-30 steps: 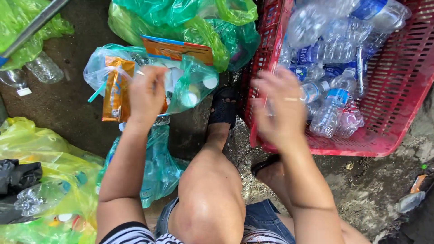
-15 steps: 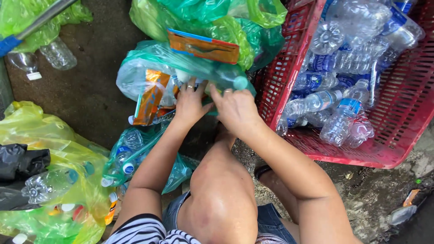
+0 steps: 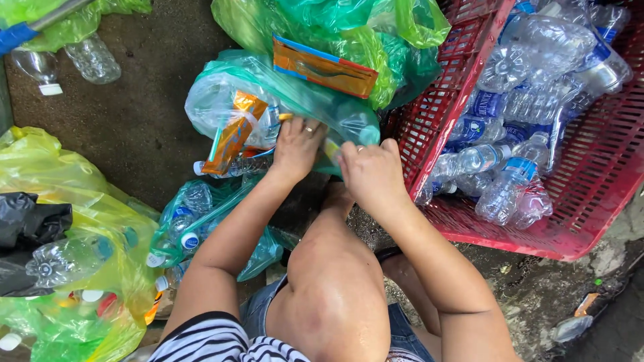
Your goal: The recorder sorts through several plastic bags of trash to collect plastic water bottles and place them into a red plastic crate.
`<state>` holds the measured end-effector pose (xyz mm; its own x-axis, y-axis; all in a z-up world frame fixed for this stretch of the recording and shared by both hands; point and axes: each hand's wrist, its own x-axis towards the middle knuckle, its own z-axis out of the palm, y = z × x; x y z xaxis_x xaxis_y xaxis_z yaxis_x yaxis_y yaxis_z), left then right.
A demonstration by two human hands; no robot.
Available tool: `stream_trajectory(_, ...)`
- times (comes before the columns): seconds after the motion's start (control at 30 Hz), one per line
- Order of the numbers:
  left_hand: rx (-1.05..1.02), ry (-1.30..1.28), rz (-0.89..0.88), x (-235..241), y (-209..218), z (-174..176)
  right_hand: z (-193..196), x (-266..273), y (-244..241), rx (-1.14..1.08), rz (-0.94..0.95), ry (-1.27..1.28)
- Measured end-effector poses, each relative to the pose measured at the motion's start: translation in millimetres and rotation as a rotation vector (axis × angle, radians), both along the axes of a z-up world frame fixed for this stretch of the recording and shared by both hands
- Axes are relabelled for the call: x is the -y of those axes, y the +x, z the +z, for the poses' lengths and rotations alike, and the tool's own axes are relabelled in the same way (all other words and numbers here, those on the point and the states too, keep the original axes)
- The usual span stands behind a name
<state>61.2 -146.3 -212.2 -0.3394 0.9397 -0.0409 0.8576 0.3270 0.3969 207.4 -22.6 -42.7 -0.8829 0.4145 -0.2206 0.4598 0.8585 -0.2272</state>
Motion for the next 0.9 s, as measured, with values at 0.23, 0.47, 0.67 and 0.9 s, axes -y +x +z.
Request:
stream_trajectory(0.23, 0.010, 0.236, -0.095, -5, -23, 55, 37, -10, 6, -0.112, 0.017, 0.022)
stream_trajectory(0.47, 0.105, 0.375, -0.076, 8, -52, 121, 9, -21, 24, -0.464, -0.290, -0.367)
stream_trajectory(0.67, -0.070, 0.523, -0.294, -18, -50, 145, 15, -47, 57, -0.890, -0.791, -0.657)
stream_trajectory(0.9, 0.153, 0.621, -0.531, -73, 8, 150, -48, -115, 147, -1.083, -1.093, -0.929)
